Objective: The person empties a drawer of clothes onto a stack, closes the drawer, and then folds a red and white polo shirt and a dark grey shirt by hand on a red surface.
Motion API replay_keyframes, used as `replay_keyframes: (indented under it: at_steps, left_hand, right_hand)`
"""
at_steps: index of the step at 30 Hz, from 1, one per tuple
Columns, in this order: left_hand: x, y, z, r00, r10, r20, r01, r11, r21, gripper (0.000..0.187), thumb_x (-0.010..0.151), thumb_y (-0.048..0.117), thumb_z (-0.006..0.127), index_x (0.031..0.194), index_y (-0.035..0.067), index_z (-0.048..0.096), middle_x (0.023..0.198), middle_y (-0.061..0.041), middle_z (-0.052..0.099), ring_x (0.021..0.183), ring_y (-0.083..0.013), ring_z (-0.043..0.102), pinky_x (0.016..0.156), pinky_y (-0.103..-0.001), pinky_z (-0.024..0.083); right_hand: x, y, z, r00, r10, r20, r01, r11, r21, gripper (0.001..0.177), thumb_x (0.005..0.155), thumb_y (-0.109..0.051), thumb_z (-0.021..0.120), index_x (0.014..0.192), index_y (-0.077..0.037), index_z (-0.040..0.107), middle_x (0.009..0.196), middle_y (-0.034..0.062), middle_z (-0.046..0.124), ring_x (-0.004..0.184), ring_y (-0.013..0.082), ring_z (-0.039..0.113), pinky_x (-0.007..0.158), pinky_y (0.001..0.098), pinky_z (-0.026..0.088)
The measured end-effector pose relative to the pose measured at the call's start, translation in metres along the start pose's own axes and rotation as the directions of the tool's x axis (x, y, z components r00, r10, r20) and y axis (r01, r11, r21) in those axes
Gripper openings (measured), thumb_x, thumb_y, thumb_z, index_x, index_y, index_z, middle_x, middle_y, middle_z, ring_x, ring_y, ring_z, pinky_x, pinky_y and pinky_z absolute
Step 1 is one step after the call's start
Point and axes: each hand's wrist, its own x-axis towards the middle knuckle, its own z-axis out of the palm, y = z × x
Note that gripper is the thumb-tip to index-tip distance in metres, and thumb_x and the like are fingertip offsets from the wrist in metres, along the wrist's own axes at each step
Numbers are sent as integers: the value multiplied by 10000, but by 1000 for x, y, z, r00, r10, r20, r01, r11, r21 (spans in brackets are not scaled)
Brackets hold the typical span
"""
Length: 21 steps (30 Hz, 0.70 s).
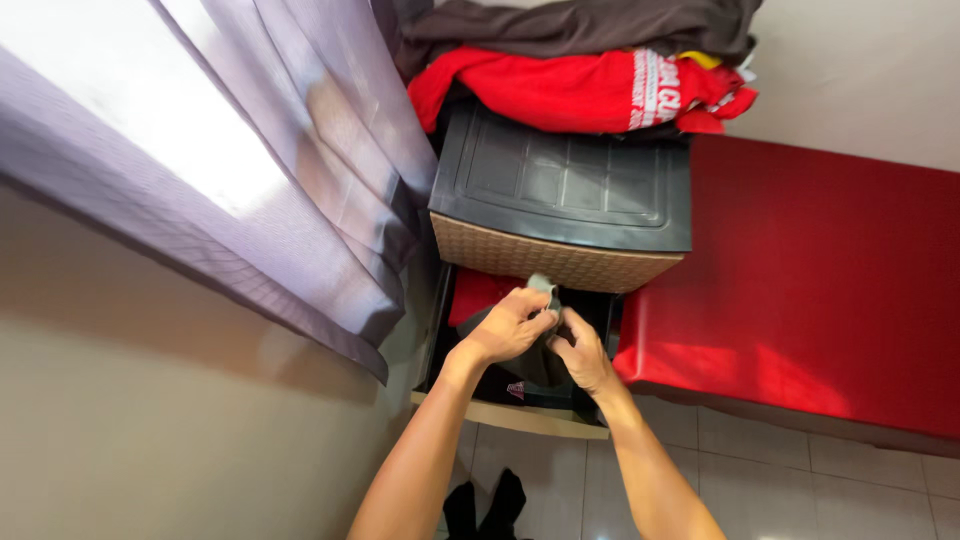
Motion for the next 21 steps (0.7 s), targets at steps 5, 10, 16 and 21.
replay_keyframes:
  at_steps: [5,10,16,21]
  left_hand:
    - [5,104,-14,943,322,-79,-318,946,54,179,982,213,608,944,45,652,937,-92,626,957,-278,549,882,-395,466]
    - [8,172,-16,907,416,-60,-411,909,73,187,1002,232,694,983,55,639,991,-91,639,1069,-255,588,964,-368,491]
    - [12,193,-24,765,449,-461,-490,871,35,798,751,256,889,1409,49,485,1426,-145,497,1359,-282,461,1146,-386,346]
    - [10,194,-22,887,309,-343,-368,921,-124,822,807,290,861,1496,62,476,1397,-110,577,1374,-260,501,1179,-385,351]
  right_hand:
    - [-13,-129,3,967,-170,-189,82,913,-400,522,721,-177,848,1104,-32,524,1005,142,651,930,182,620,782,342,519]
    - [-7,-200,-12,844,-384,-375,145,835,-530,312,926,-201,696,1167,-53,564,1024,164,719,977,216,687,778,357,546]
    - [1,-299,-44,809,-426,-405,179,835,-520,278,1010,-300,631,1092,-41,576,917,125,698,875,212,673,781,379,524]
    - [1,-349,-48,863,-395,-315,219,854,-472,306,1057,-324,489,984,-30,531,719,64,568,690,156,516,667,364,448]
